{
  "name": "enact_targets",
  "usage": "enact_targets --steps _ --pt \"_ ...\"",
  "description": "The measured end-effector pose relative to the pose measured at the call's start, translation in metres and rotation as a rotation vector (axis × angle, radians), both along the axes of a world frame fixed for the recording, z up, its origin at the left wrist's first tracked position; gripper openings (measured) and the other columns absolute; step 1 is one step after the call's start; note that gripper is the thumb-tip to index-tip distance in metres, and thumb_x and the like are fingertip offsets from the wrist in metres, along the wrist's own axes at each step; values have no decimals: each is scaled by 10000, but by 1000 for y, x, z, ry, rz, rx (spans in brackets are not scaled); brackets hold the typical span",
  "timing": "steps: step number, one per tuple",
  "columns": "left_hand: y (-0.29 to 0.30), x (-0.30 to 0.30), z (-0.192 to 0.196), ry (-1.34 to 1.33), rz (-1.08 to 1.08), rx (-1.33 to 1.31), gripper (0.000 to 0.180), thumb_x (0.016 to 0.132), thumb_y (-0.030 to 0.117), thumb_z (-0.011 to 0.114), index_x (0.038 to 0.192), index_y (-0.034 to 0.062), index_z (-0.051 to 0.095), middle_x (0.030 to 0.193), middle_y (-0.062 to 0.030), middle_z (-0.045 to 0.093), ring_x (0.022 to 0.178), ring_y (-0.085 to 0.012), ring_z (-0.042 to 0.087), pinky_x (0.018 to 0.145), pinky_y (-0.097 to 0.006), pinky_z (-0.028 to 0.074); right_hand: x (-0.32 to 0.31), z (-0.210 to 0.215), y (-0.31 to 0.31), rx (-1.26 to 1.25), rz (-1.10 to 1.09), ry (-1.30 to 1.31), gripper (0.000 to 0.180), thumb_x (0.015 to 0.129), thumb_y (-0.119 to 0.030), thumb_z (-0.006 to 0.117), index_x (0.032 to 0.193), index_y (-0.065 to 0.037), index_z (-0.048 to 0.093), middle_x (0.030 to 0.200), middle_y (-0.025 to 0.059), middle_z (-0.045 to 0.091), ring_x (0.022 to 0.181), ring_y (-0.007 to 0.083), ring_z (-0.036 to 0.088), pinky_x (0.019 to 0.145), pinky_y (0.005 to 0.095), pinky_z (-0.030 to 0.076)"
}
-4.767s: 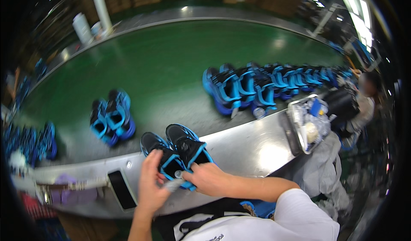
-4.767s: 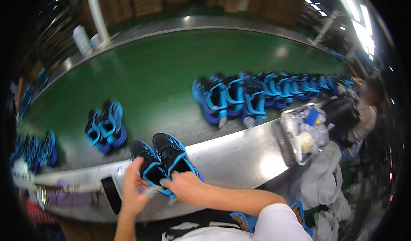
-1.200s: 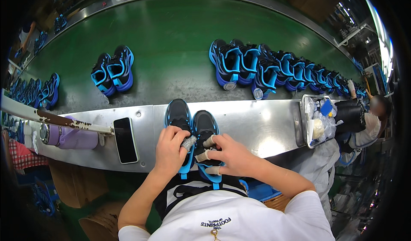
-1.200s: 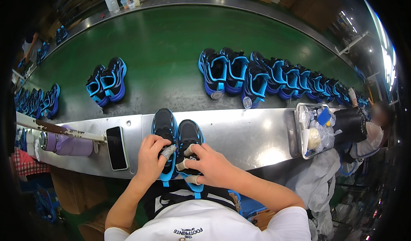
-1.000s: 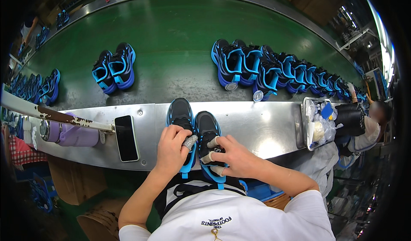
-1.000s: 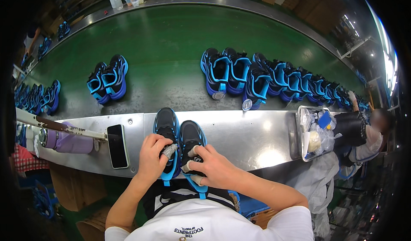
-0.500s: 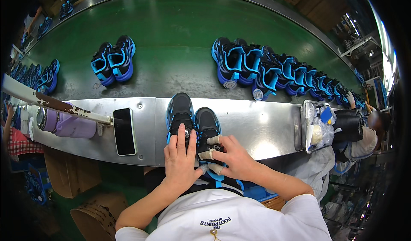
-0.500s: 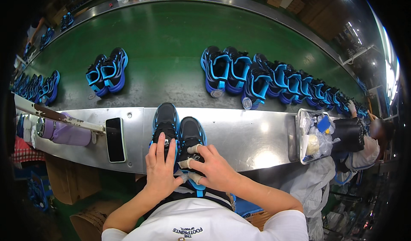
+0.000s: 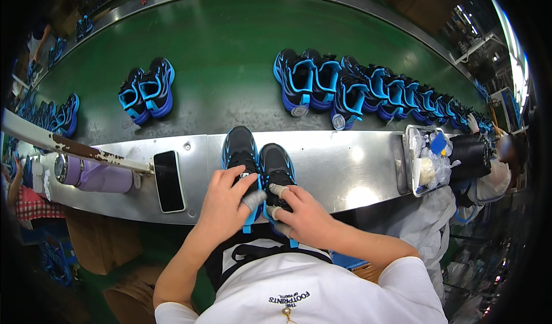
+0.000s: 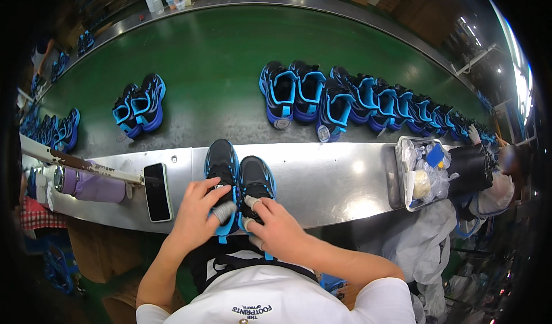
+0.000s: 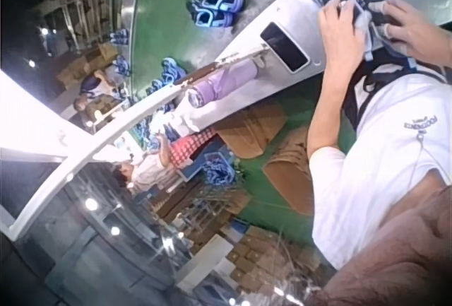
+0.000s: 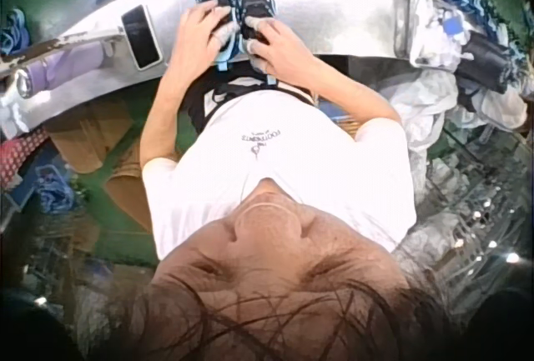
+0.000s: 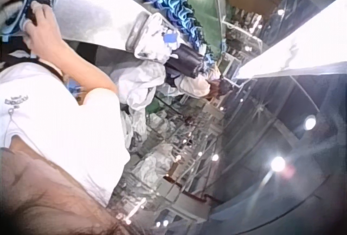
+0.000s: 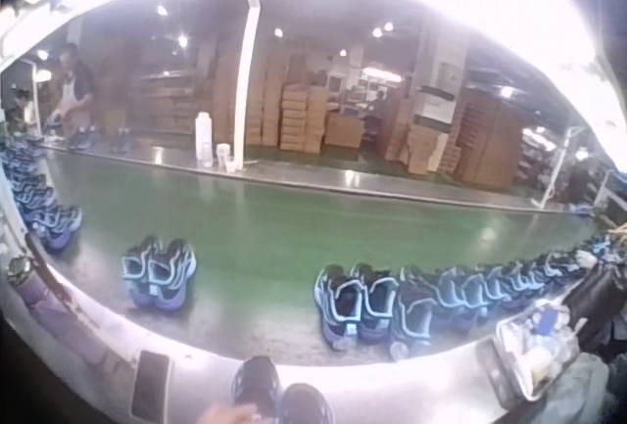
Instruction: The person wipes the exterior surfaces of multiple blue and black sneakers using a small white cloth, handling each shoe one at a time and then placing them back on the workbench.
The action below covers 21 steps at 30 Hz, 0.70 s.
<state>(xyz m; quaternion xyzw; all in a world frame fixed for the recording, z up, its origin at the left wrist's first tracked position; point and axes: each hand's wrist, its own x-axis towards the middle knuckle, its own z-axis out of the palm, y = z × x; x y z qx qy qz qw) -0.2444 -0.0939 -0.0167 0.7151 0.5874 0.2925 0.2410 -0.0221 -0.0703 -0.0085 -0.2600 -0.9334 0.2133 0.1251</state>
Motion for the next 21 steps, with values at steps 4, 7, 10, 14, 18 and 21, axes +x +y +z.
enact_targets --steps 4,7,10,14,18,21 --pt "22 -12 -12 -88 3 -31 371 724 -46 595 1082 39 651 1056 -131 599 974 -326 573 875 -393 464 2 26 36 -533 -135 115 349 856 -166 696 1183 -77 614 1151 173 552 985 354 563 868 395 481" --pt "26 -4 -8 -98 20 -71 364 701 -65 607 1049 33 643 1002 -123 580 939 -321 577 818 -388 479 12 4 45 -521 -162 83 302 847 -146 701 1132 -66 643 1038 151 562 944 343 572 812 407 485" --pt "30 1 -20 -111 36 -68 352 692 -72 625 1027 35 641 975 -102 560 845 -264 572 717 -327 472 14 -2 43 -483 -117 -17 282 850 -199 717 1107 -94 666 1048 132 534 962 312 562 817 374 476" --pt "31 -4 -25 -271 -14 -137 300 733 -47 658 1020 38 644 948 -57 554 777 -156 538 649 -259 430 13 1 41 -377 -229 -110 282 793 -133 739 1066 -92 686 970 134 524 895 320 566 794 388 487" --pt "32 10 -12 -281 175 -211 335 742 -7 698 1069 49 652 934 -34 560 738 -129 500 651 -245 427 18 -11 50 -516 -103 66 280 785 -188 752 1055 -131 702 914 108 518 829 299 579 747 391 496" --pt "31 1 -18 -310 9 -196 439 708 -32 696 1132 56 625 895 -37 542 716 -130 481 652 -251 428 16 -5 47 -485 -102 22 285 795 -211 743 1070 -148 702 917 111 509 833 298 580 746 395 495"
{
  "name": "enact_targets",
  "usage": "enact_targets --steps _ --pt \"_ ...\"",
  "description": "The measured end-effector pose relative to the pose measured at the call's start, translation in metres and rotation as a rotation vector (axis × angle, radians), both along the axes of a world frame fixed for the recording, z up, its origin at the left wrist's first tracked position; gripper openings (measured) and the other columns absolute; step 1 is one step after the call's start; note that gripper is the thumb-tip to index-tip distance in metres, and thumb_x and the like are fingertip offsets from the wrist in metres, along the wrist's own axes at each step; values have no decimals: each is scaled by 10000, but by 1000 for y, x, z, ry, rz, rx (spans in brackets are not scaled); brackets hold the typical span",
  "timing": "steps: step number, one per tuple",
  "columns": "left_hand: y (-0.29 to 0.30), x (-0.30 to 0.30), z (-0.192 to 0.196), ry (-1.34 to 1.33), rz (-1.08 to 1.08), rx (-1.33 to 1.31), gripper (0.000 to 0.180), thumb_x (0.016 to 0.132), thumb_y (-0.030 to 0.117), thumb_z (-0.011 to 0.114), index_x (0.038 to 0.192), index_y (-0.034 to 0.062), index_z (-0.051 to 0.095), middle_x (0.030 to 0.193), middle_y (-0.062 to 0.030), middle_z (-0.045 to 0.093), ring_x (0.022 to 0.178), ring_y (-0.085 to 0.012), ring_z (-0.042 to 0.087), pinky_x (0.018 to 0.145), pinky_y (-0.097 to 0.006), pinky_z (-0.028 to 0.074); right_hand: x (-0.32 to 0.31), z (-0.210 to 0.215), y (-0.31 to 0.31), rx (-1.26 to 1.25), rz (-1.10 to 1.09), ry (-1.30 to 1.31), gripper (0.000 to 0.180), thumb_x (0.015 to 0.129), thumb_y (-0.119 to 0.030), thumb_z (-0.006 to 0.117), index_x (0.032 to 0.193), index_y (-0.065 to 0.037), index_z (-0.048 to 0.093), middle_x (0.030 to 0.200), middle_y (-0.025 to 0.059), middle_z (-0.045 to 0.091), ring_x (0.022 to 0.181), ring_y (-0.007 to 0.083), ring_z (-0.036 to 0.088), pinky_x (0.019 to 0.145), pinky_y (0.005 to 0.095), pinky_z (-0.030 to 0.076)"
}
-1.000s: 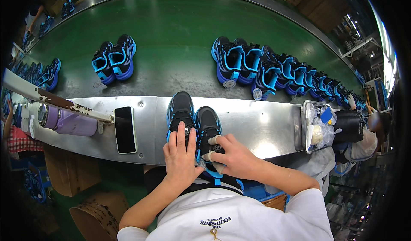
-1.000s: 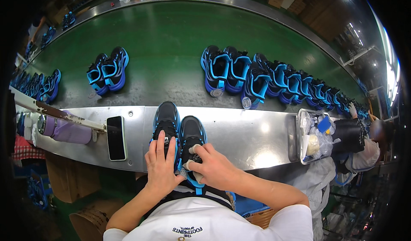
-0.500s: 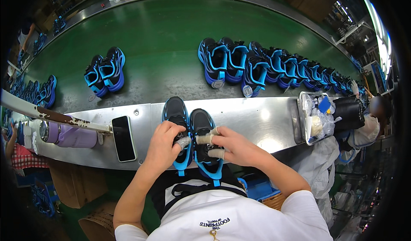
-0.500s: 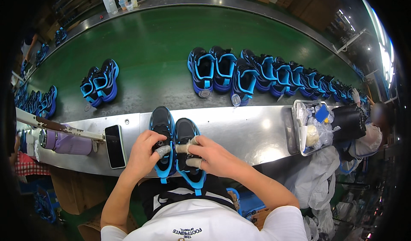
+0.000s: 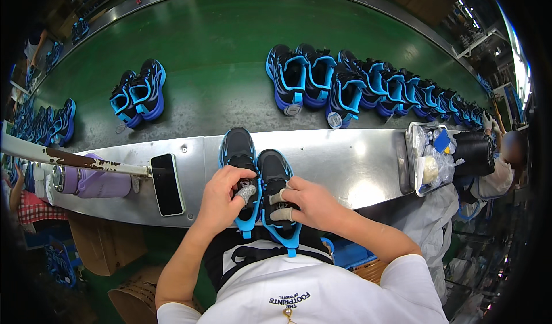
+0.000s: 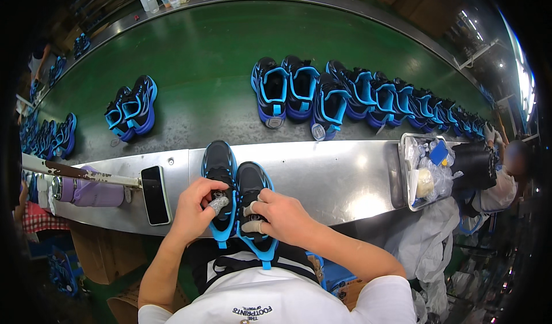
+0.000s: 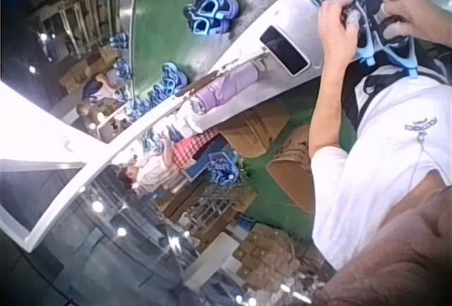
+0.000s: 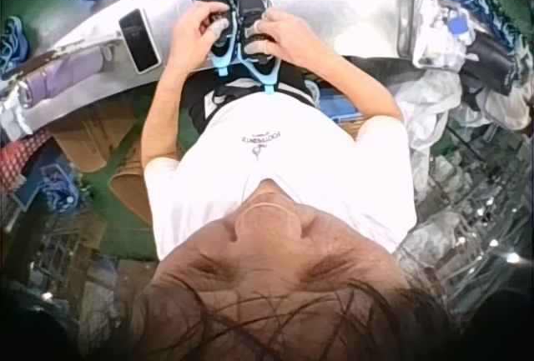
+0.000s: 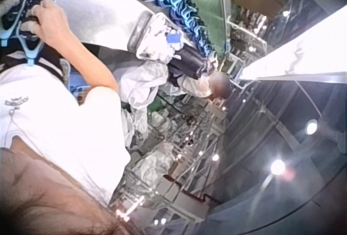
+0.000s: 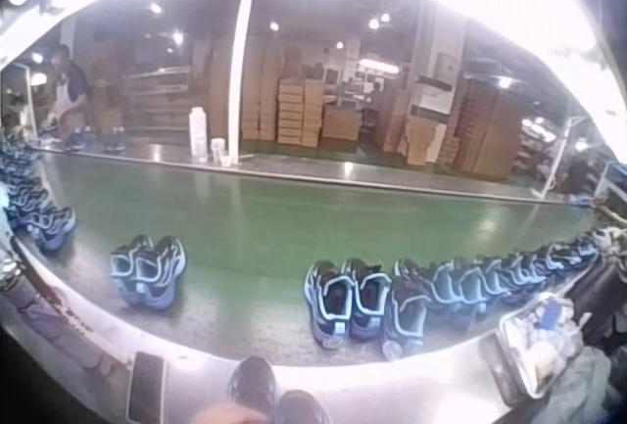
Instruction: The person wipes the exterior surfaces of multiple blue and black sneakers using a small white cloth, handling each shoe one at a time and then placing them back on the workbench.
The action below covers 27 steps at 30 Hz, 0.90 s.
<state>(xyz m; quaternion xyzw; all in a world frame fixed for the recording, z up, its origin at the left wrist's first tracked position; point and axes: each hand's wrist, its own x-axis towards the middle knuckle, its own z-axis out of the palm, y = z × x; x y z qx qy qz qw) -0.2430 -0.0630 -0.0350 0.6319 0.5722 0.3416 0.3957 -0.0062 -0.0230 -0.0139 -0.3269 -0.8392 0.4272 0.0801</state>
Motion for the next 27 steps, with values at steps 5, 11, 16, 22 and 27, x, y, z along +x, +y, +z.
enact_targets --steps 5,11,16,22,27 --pt "4 9 13 12 81 -57 467 685 -96 544 1121 40 638 925 -41 570 735 -135 502 674 -241 431 14 -5 7 -59 17 11 312 794 -271 741 1092 -188 702 902 99 526 840 284 588 759 398 498" --pt "9 7 -4 -95 -17 -74 459 700 -77 595 1140 53 625 939 -35 568 756 -137 488 682 -249 427 16 1 6 45 -11 -126 298 811 -250 727 1089 -152 688 892 86 544 825 275 596 739 388 496" --pt "3 18 -8 -23 102 -27 413 717 -42 620 1119 53 632 917 -44 578 777 -138 489 686 -250 425 24 -16 6 36 75 68 288 817 -216 717 1087 -125 672 878 79 557 785 284 603 695 384 510" --pt "-17 28 11 223 113 380 326 766 -10 613 1091 10 634 1066 -153 633 980 -272 602 824 -339 476 26 -7 3 1 -59 -80 315 794 -295 750 1077 -168 692 891 81 548 811 280 590 726 391 503" --pt "-72 60 17 -40 -281 -470 195 814 68 637 999 15 663 1003 -168 633 863 -296 625 749 -366 496 24 -4 3 -38 -66 -63 327 800 -310 751 1088 -165 694 920 103 532 819 297 582 726 395 498"
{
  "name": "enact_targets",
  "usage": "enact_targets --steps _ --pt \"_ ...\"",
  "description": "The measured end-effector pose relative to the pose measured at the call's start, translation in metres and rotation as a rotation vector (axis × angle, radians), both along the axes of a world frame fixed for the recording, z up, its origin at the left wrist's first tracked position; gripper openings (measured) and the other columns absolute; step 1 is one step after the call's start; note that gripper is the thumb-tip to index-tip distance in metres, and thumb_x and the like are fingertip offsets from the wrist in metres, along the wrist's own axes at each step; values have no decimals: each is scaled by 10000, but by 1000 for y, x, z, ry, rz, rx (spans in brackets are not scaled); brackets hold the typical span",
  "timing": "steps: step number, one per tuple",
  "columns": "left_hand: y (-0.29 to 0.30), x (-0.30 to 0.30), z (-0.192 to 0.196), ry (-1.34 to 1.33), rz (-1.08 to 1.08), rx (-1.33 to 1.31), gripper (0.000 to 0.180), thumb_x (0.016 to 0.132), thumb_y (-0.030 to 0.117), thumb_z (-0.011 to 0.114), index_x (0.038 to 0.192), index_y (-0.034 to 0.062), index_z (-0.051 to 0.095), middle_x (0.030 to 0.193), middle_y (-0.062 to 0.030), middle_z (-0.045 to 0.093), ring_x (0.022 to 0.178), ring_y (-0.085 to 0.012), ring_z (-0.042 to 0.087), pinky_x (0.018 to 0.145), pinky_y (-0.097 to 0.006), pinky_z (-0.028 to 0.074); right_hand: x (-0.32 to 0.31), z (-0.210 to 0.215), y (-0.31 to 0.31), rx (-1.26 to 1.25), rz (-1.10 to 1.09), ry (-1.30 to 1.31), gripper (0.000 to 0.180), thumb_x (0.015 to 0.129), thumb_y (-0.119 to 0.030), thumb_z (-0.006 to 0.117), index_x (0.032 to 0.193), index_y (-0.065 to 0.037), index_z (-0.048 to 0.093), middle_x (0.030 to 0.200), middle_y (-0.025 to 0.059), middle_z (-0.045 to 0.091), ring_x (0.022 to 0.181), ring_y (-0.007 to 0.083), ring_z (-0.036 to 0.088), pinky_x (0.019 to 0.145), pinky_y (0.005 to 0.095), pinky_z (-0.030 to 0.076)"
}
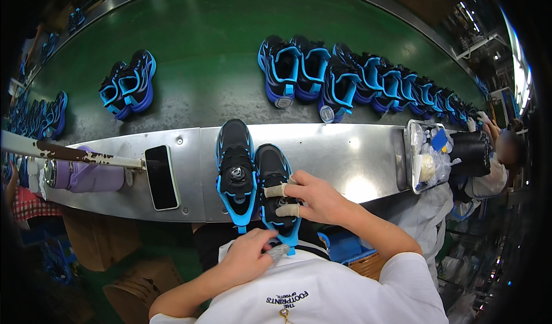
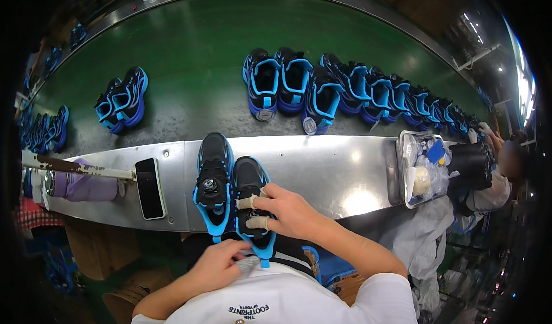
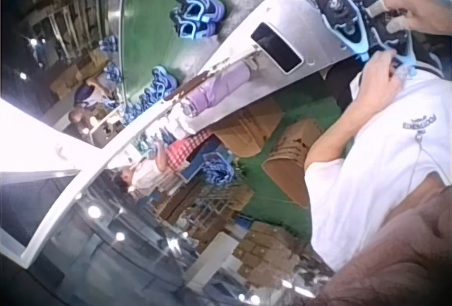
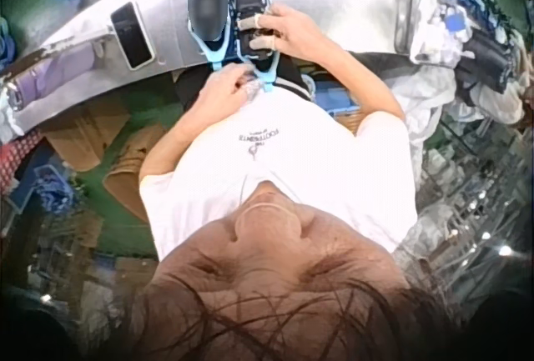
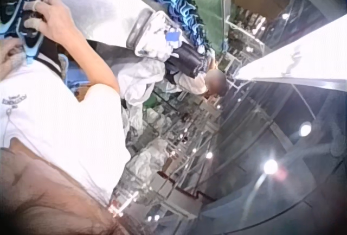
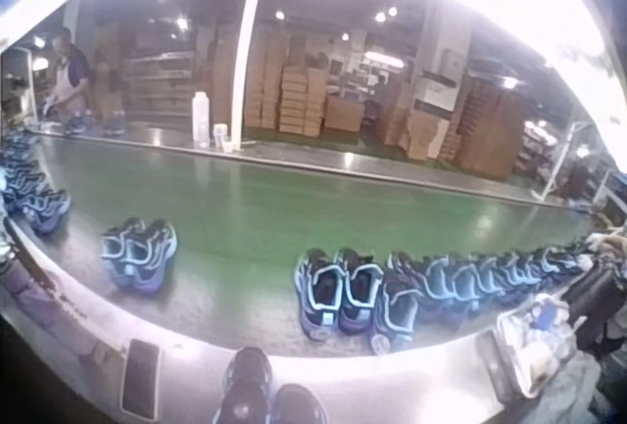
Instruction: The person wipes the exterior surfaces of multiple blue and black sneakers using a small white cloth, handling each shoe one at a time and then placing them back on the workbench.
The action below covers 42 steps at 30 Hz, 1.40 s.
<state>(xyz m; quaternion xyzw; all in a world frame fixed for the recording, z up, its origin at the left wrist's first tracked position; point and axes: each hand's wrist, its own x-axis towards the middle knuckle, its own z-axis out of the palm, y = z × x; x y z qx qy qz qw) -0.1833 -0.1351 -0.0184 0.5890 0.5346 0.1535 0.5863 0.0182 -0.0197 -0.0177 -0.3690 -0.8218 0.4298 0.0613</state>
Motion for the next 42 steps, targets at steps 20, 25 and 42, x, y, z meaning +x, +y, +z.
enact_targets --steps 20,25,42 --pt "53 10 11 56 360 710 214 769 -31 626 972 16 675 875 -98 617 706 -196 593 628 -299 466 19 -18 23 123 6 5 294 807 -210 725 1079 -118 662 880 97 530 823 308 593 724 399 500" --pt "35 49 -19 -387 302 -381 237 939 54 521 1152 -14 598 906 -149 666 685 -152 613 649 -260 505 27 -19 38 185 15 97 251 810 -186 717 1041 -105 661 870 88 531 799 304 592 699 410 496" --pt "33 83 -46 -744 730 -625 208 982 85 444 1101 -46 554 1112 -258 658 599 -176 623 617 -284 534 37 -34 34 113 29 27 326 762 -185 769 1058 -90 671 892 93 534 787 271 575 679 372 477"
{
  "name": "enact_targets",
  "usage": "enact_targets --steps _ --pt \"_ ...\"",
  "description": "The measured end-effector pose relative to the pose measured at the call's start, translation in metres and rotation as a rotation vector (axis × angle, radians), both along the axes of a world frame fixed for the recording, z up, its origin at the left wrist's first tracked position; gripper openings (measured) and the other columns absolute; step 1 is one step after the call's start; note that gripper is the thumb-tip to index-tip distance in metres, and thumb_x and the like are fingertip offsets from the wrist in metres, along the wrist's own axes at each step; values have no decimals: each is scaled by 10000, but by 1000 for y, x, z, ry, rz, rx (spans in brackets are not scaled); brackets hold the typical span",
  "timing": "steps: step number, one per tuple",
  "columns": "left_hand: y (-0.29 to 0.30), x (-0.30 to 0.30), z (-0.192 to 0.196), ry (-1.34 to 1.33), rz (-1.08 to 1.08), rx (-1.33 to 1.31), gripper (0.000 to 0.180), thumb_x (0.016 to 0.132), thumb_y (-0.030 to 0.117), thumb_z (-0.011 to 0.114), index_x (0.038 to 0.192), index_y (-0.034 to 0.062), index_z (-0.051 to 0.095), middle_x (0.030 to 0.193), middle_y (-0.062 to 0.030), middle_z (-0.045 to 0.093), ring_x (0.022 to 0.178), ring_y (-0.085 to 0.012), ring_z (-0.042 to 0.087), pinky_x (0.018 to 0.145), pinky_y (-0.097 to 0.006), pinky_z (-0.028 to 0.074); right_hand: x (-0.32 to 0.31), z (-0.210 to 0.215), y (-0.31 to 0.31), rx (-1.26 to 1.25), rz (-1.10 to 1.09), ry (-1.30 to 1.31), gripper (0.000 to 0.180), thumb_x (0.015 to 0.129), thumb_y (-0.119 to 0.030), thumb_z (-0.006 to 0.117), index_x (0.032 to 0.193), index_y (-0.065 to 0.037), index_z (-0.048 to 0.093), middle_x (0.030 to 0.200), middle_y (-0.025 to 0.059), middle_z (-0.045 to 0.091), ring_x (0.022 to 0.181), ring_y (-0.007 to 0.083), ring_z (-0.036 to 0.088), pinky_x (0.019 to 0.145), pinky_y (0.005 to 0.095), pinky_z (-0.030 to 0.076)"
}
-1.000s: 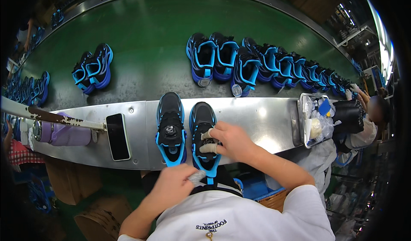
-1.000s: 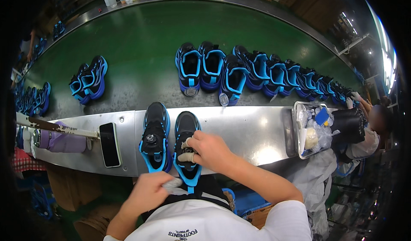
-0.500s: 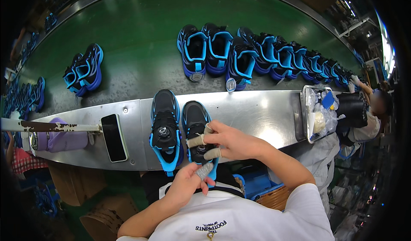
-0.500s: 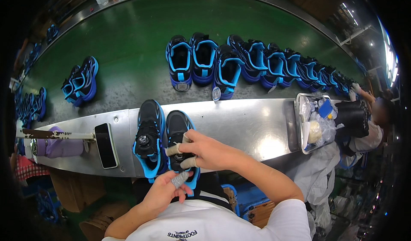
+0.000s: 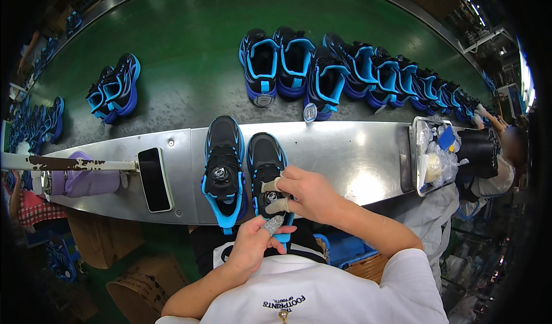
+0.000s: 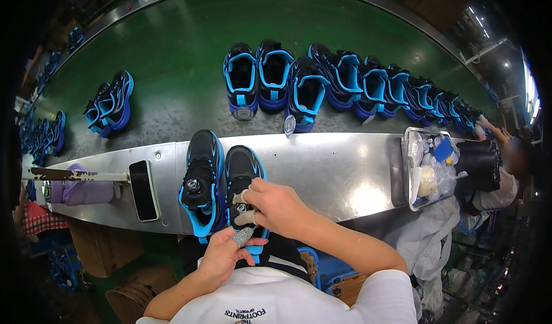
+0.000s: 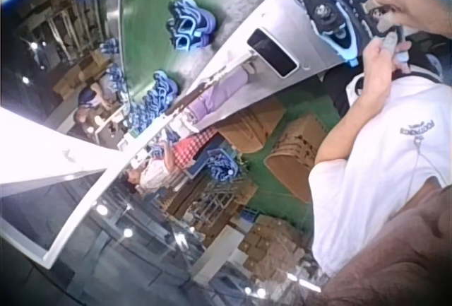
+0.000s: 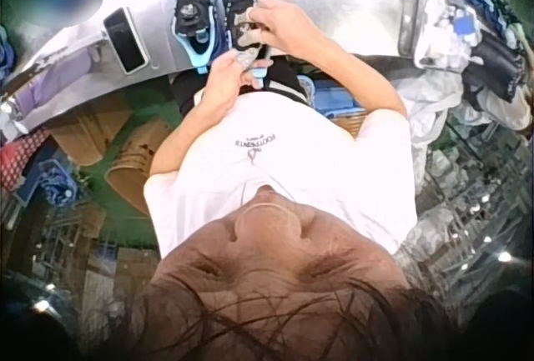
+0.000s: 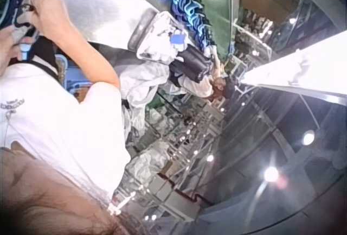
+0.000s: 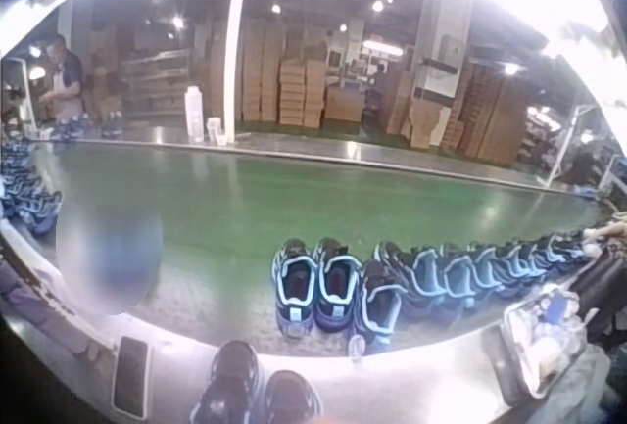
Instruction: The person wipes the exterior surfaces of multiple blue and black sneakers using a small white cloth, handling each shoe one at a time and then placing them back on the workbench.
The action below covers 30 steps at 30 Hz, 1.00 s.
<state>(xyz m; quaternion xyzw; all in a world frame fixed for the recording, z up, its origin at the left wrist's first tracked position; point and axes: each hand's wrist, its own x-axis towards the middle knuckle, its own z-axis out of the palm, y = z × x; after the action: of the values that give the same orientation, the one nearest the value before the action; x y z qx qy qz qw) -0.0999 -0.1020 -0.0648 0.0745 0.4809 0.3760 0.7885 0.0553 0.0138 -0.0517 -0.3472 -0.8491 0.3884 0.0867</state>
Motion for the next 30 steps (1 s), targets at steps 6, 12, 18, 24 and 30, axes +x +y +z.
enact_targets --steps 6,12,18,24,30 --pt "0 -3 0 -22 -1 -17 211 983 84 448 1107 -47 559 1109 -257 657 626 -183 634 618 -282 539 -4 5 17 -182 179 268 278 740 -30 664 1014 -76 656 936 122 505 804 335 589 709 410 503" --pt "-3 -14 -12 -58 -26 -21 265 1005 101 459 1203 -48 553 1166 -144 614 1098 -274 633 597 -314 545 -18 -9 -6 -55 -38 77 282 783 -163 743 1062 -151 704 889 66 477 765 213 559 657 331 484" --pt "2 -12 -13 -29 -28 -58 261 1004 91 454 1203 -44 554 1161 -135 617 1093 -275 635 596 -314 546 -12 -4 29 -229 230 117 312 783 -158 730 1091 -134 692 882 112 490 808 293 550 718 398 471" --pt "1 -10 6 0 4 -38 235 983 44 418 1143 -61 555 1128 -247 648 741 -184 651 618 -285 541 -11 -12 -21 -74 -184 85 337 759 -208 758 1081 -128 696 818 92 519 750 270 570 644 377 476" --pt "6 -3 12 16 -39 -85 248 979 24 400 1151 -64 556 1134 -220 645 873 -207 663 629 -290 547 0 0 40 -248 314 117 338 801 -137 711 1136 -135 677 970 102 495 901 278 559 783 381 466"
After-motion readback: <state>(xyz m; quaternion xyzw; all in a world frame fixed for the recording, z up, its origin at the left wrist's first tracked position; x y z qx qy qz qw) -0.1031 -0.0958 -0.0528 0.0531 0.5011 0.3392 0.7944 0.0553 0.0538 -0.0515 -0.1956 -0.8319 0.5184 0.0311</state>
